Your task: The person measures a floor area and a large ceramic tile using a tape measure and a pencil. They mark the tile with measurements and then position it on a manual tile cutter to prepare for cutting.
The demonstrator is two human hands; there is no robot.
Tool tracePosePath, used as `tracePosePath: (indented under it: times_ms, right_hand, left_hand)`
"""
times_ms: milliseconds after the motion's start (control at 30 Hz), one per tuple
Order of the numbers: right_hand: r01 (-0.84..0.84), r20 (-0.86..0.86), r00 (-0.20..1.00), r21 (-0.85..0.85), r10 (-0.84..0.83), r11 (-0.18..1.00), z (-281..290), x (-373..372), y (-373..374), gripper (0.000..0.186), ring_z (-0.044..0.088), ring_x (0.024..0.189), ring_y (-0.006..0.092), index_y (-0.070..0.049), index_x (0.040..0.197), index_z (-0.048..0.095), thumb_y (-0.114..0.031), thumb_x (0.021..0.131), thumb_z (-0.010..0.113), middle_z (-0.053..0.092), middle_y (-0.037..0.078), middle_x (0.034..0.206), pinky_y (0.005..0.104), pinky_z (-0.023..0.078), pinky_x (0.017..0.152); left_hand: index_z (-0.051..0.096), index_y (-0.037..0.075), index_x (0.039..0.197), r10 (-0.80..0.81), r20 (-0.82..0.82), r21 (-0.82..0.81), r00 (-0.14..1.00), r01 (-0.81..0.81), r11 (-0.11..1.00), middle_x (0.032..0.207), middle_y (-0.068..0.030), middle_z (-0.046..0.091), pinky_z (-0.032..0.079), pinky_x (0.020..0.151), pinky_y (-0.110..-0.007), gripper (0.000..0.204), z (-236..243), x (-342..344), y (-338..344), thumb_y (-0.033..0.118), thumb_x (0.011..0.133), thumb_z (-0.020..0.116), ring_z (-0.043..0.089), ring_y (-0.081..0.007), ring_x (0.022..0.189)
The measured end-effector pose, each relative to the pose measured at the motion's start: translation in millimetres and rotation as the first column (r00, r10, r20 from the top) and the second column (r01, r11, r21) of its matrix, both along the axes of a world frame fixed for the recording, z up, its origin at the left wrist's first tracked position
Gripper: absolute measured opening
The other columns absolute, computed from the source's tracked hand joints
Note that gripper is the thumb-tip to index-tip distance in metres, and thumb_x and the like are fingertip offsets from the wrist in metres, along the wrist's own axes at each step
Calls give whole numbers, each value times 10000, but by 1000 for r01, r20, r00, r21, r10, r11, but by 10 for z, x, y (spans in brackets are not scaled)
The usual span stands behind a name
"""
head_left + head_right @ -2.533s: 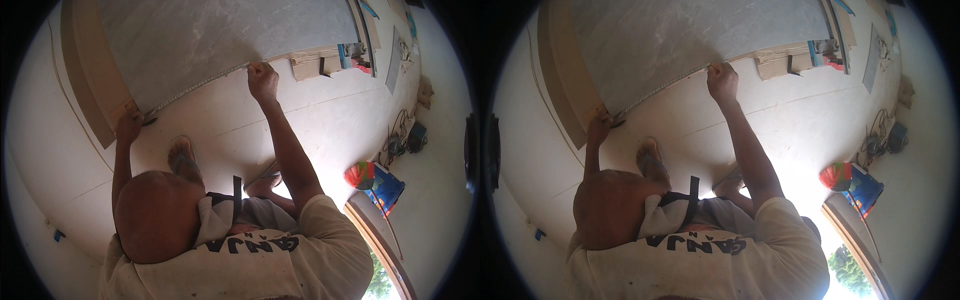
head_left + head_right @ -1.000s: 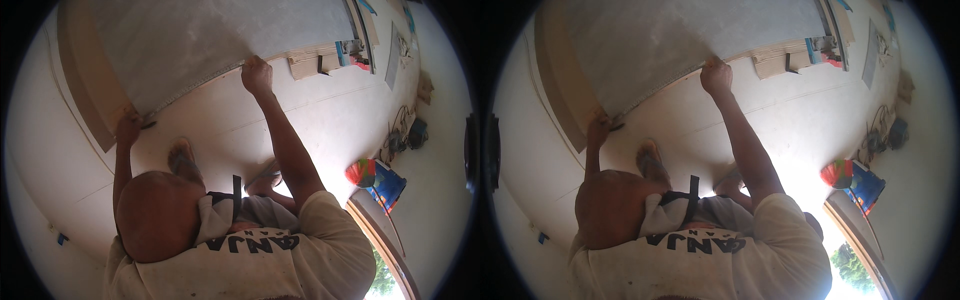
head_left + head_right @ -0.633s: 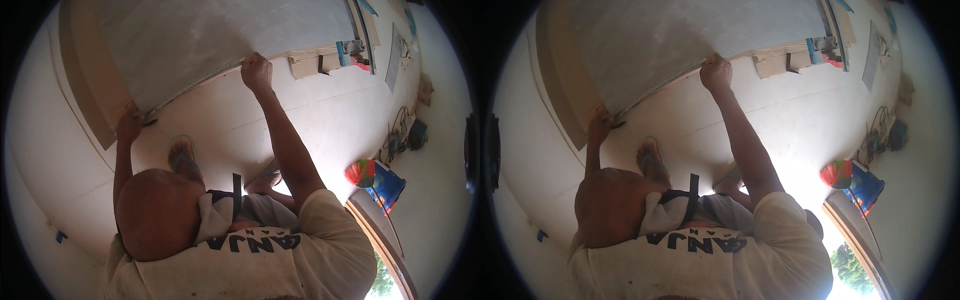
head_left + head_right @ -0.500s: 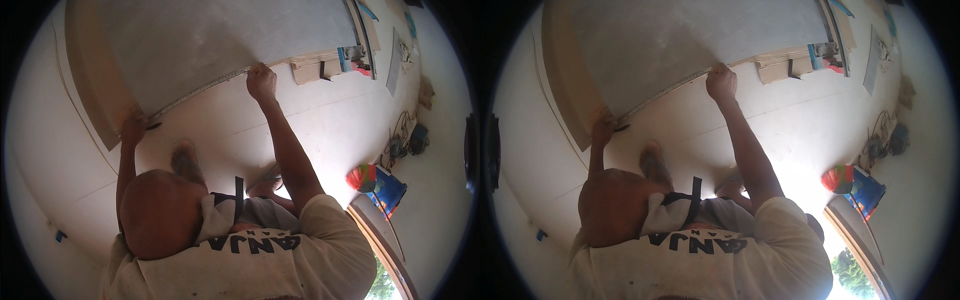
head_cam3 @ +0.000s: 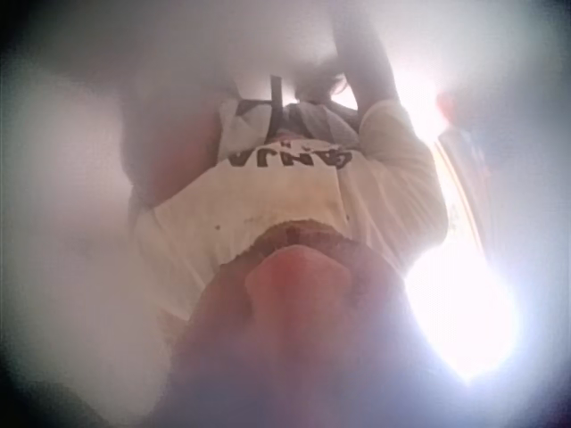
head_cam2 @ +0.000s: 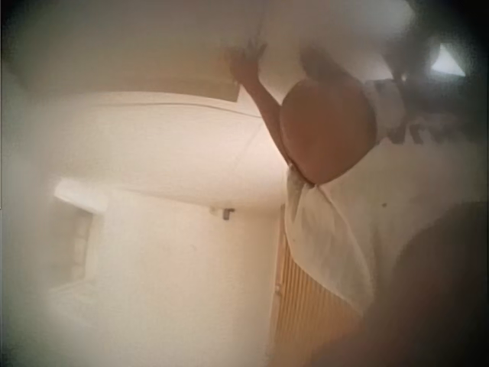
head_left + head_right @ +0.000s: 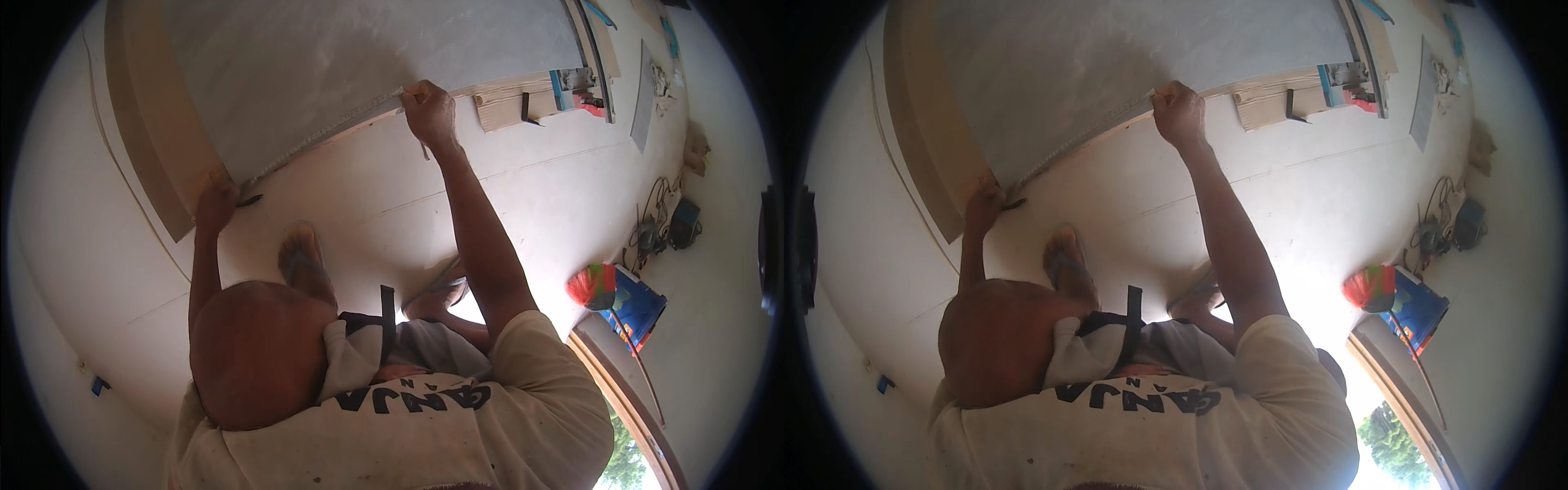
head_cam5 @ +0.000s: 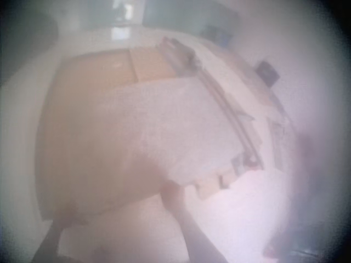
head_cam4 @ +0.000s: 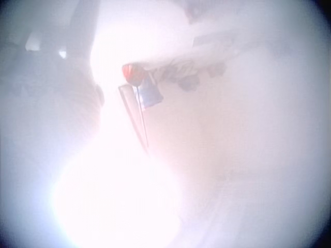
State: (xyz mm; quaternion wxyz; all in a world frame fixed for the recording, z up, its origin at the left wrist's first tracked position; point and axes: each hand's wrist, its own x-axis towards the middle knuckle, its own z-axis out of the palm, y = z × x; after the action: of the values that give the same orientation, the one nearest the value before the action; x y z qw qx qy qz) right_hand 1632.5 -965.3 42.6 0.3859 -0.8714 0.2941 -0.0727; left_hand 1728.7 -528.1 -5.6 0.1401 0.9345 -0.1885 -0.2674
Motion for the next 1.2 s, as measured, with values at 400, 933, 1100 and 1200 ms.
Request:
tracePosePath:
  times_ms: [400,933,1100,1200]
  right_hand:
    - [-347,18,934,-185,357,919,730,348,-269,158,691,714,224,-46,829,687,-204,834,691,704,103,784,329,539,657]
    - [-367,-80,926,-415,369,832,1230,190,-919,207,708,815,265,-21,982,646,-166,837,671,712,140,879,366,557,727]
    - [-325,-49,944,-322,327,889,896,67,-748,191,653,897,337,-62,945,670,-227,855,640,667,146,944,422,529,803]
    - [-292,-8,951,-342,308,893,551,27,-567,162,649,880,342,-58,907,673,-197,870,599,649,154,950,431,528,800]
  left_hand:
    - [687,16,933,196,-63,-136,979,-203,970,851,-197,672,486,777,-384,288,293,-59,-74,284,854,618,668,-320,848]
    - [671,-17,907,215,-23,-272,976,-213,938,813,-157,632,470,719,-363,273,1423,-40,-748,245,855,615,617,-254,744]
    - [673,-21,909,277,-113,-159,954,-293,943,772,-169,640,479,709,-384,266,1473,-96,-779,229,847,604,631,-285,720]
    - [672,-22,873,146,28,-224,989,-137,965,713,-174,628,477,684,-400,263,1217,-82,-565,229,842,600,626,-301,680]
